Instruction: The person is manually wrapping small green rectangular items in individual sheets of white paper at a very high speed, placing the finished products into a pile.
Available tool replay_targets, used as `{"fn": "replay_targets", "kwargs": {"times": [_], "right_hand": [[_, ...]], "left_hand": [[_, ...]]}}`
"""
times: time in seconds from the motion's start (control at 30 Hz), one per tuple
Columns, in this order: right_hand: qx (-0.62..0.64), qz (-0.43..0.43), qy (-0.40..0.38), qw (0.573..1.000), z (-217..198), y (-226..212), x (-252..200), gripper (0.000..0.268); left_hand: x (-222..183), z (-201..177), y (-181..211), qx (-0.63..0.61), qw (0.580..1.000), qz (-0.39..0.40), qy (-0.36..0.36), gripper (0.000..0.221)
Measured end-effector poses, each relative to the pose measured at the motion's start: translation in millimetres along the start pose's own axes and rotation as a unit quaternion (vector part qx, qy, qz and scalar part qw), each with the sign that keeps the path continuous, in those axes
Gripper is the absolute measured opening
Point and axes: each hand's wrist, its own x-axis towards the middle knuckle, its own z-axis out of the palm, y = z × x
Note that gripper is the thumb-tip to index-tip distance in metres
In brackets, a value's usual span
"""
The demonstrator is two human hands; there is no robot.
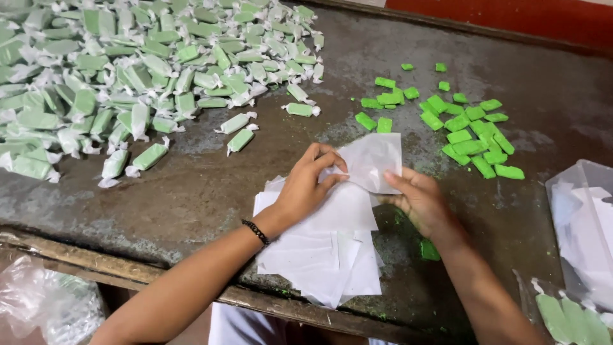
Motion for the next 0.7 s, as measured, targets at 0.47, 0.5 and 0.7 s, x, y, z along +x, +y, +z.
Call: {"fn": "replay_targets", "kwargs": {"times": [0.47, 0.5, 0.7], "right_hand": [[-0.159, -0.178, 0.322, 0.916, -80, -24, 23, 0.02], [-0.276, -0.174, 0.349, 0.878, -81, -22, 23, 0.021], [-0.411, -0.165, 0.322, 0.836, -90, -25, 16, 0.02]], "left_hand": [[113, 75, -75, 0.26, 0.965, 0.008, -0.046, 0.04], [124, 82, -80, 0.326, 0.944, 0.024, -0.048, 0.047], [160, 107, -155, 0.394, 0.916, -0.01, -0.074, 0.026]]}}
